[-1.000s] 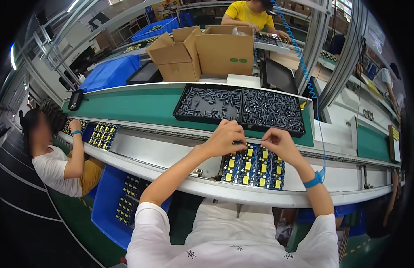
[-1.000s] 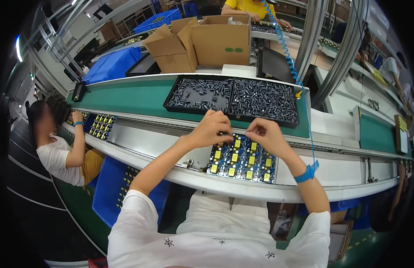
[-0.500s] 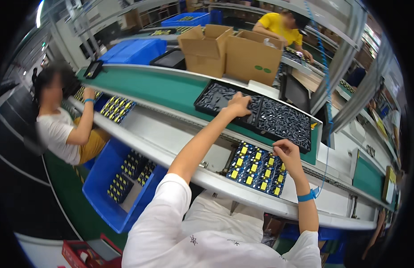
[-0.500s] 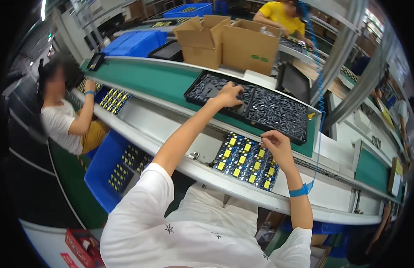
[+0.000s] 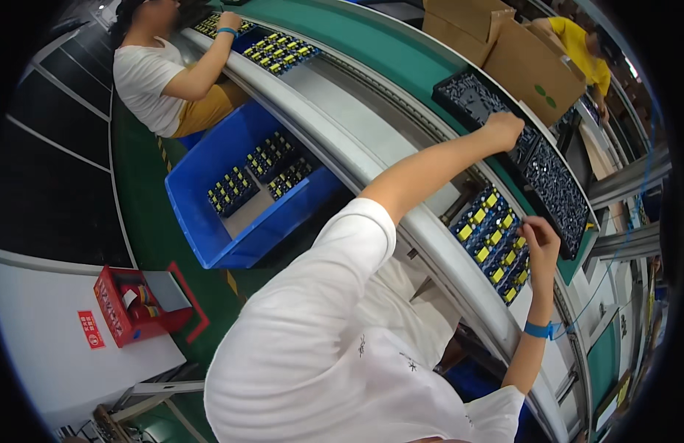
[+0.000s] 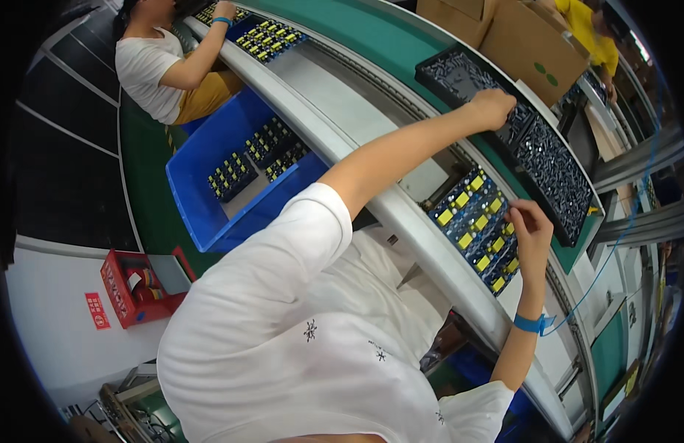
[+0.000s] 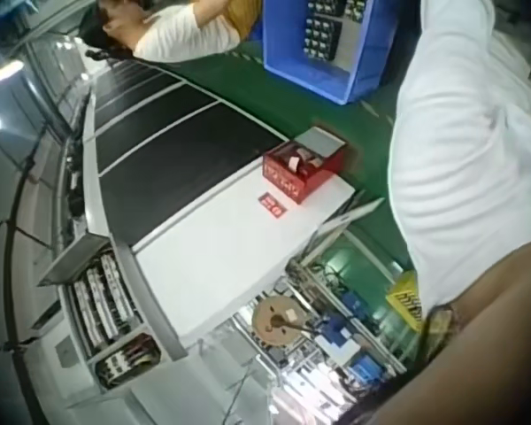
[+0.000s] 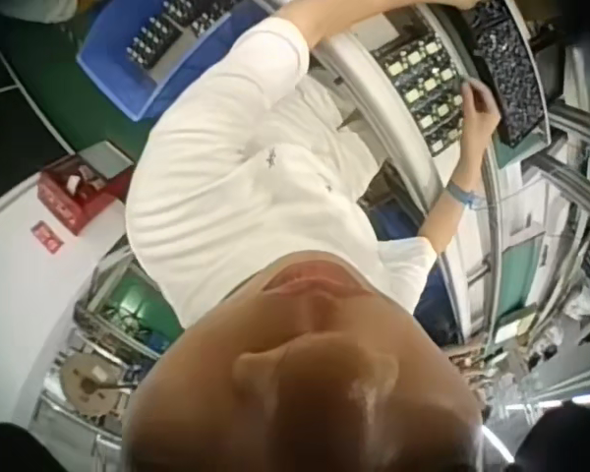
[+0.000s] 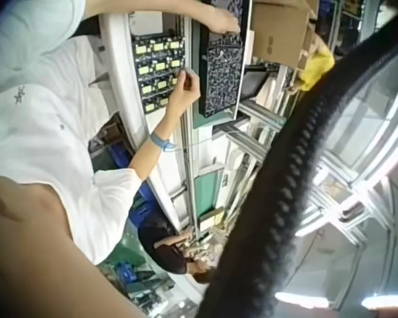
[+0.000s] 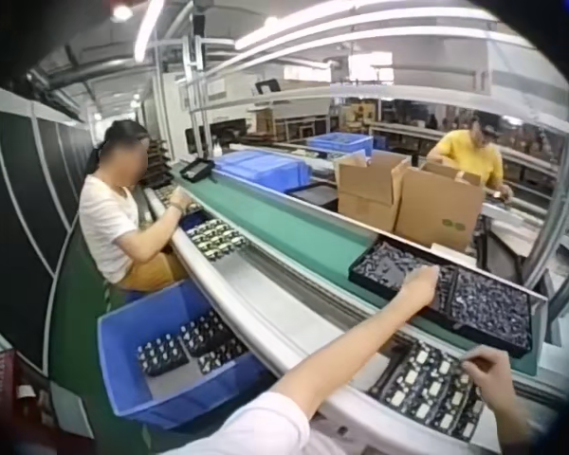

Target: Assembling and inspecting electronic components on an LED panel array.

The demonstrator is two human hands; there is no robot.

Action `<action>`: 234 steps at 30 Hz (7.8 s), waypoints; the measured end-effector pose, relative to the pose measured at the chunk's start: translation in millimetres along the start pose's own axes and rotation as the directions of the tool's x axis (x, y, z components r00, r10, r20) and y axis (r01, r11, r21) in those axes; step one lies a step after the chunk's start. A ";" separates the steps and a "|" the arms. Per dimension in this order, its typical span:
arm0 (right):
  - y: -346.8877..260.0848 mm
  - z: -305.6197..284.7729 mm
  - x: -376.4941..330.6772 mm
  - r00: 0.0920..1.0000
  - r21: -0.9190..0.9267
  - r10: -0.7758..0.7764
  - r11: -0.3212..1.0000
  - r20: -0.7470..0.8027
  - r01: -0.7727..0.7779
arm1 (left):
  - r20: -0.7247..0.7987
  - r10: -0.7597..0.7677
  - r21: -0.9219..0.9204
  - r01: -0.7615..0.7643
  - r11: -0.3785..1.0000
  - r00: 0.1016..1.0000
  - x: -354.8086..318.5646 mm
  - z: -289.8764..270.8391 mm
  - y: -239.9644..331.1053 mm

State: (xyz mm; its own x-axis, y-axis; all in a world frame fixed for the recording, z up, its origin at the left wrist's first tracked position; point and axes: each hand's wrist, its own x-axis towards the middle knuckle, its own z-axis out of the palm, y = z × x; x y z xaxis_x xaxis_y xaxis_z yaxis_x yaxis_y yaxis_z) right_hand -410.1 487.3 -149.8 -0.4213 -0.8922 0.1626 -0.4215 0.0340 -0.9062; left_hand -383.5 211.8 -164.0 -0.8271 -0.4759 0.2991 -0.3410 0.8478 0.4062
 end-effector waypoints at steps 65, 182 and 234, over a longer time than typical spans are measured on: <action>-10.1 51.6 9.0 0.990 -0.465 -0.121 0.874 0.068 0.138 | -0.060 0.286 -0.465 -0.280 0.840 0.956 -88.6 -32.0 -7.3; -25.9 64.5 -16.4 0.970 -0.450 -0.148 0.865 0.195 0.222 | 0.197 0.116 -0.565 0.016 0.825 0.974 -190.9 -71.0 11.9; 25.4 -40.3 15.8 0.996 -0.169 0.080 0.982 -0.042 -0.086 | 0.197 0.536 -0.290 -0.473 0.832 0.821 -166.5 -52.3 45.0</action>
State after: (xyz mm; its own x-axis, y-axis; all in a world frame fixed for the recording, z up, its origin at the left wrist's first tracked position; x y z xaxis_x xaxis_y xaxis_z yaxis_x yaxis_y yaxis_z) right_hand -459.8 492.3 -154.5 -0.4873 -0.8668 0.1059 -0.5136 0.1865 -0.8375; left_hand -237.7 317.0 -150.4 -0.9498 0.1097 0.2931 0.2374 0.8628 0.4464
